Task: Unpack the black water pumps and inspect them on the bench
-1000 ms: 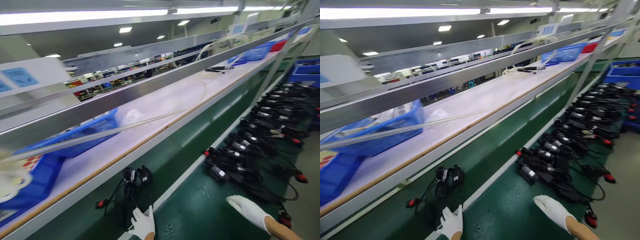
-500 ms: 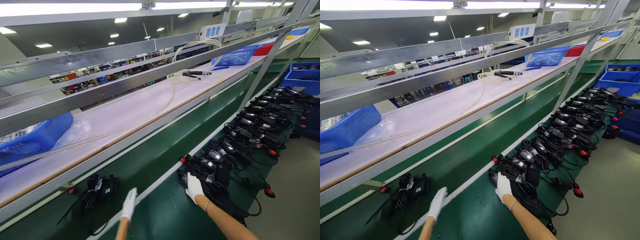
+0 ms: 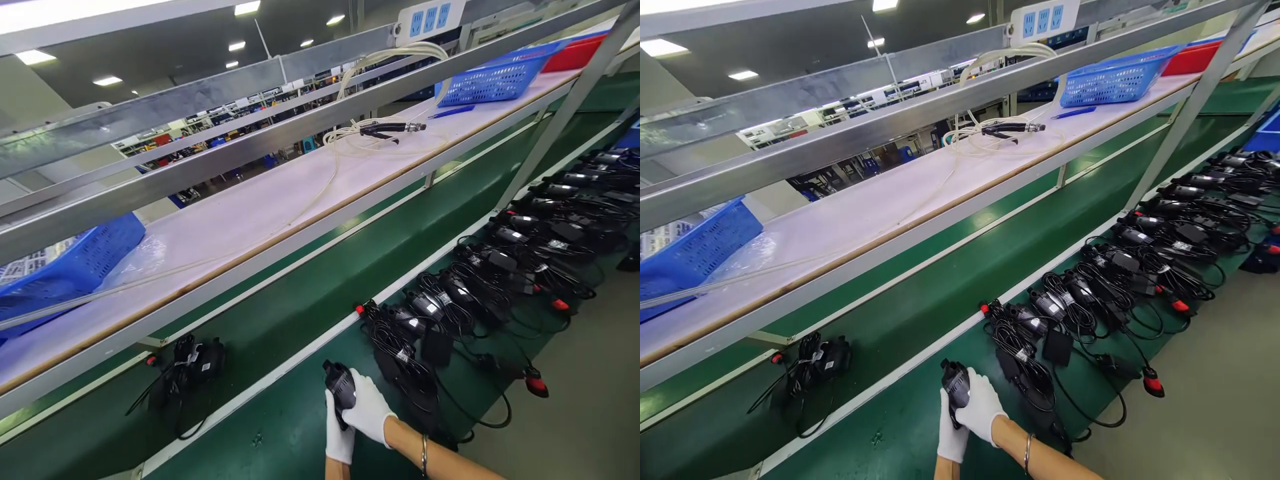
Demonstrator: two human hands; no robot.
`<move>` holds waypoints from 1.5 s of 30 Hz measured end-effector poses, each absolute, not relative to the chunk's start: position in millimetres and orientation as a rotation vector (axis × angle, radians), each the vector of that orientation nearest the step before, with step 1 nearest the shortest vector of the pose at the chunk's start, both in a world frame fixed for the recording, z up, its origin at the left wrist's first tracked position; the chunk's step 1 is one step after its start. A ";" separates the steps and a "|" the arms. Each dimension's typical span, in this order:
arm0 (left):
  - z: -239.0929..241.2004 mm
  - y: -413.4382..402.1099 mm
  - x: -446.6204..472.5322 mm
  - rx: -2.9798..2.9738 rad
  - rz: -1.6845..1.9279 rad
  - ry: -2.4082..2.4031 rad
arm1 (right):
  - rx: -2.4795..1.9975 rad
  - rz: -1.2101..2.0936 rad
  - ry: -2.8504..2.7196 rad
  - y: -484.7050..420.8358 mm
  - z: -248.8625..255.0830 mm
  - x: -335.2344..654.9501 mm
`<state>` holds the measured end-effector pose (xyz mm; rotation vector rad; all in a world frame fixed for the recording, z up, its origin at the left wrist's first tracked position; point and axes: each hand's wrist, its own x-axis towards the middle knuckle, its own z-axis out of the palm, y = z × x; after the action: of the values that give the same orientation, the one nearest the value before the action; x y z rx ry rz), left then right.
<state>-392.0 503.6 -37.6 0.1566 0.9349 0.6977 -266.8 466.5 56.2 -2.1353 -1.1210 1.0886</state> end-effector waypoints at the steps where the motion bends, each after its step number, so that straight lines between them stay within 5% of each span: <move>1: -28.8 501.8 -391.2 0.128 0.741 0.942 | -2.108 1.080 -1.151 465.8 58.6 -260.7; 7: 35.2 487.8 -415.7 -0.060 0.940 0.974 | -2.303 0.812 -1.100 439.9 40.6 -189.3; 13: 82.3 482.1 -501.6 0.159 0.996 0.393 | -2.352 0.914 -0.996 421.8 3.6 -138.2; 20: 164.8 484.3 -564.1 0.178 0.913 0.366 | -2.212 0.948 -1.067 412.8 21.0 -47.8; 25: 179.4 490.8 -557.7 0.196 0.692 0.278 | -2.433 0.681 -1.097 412.7 32.4 -16.5; 30: 169.5 486.5 -566.9 0.248 0.649 0.141 | -2.549 0.539 -1.185 407.5 31.2 -69.5; 38: 184.7 466.8 -576.5 0.155 0.668 0.261 | -2.684 0.877 -1.034 310.4 -33.8 -275.3; 45: 161.7 465.2 -567.5 0.209 0.544 0.180 | -2.600 0.898 -0.979 296.9 -45.7 -295.1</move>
<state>-567.5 465.2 161.7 0.2086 0.1800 0.5437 -295.1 296.9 -45.7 -2.6004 -0.9791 0.8983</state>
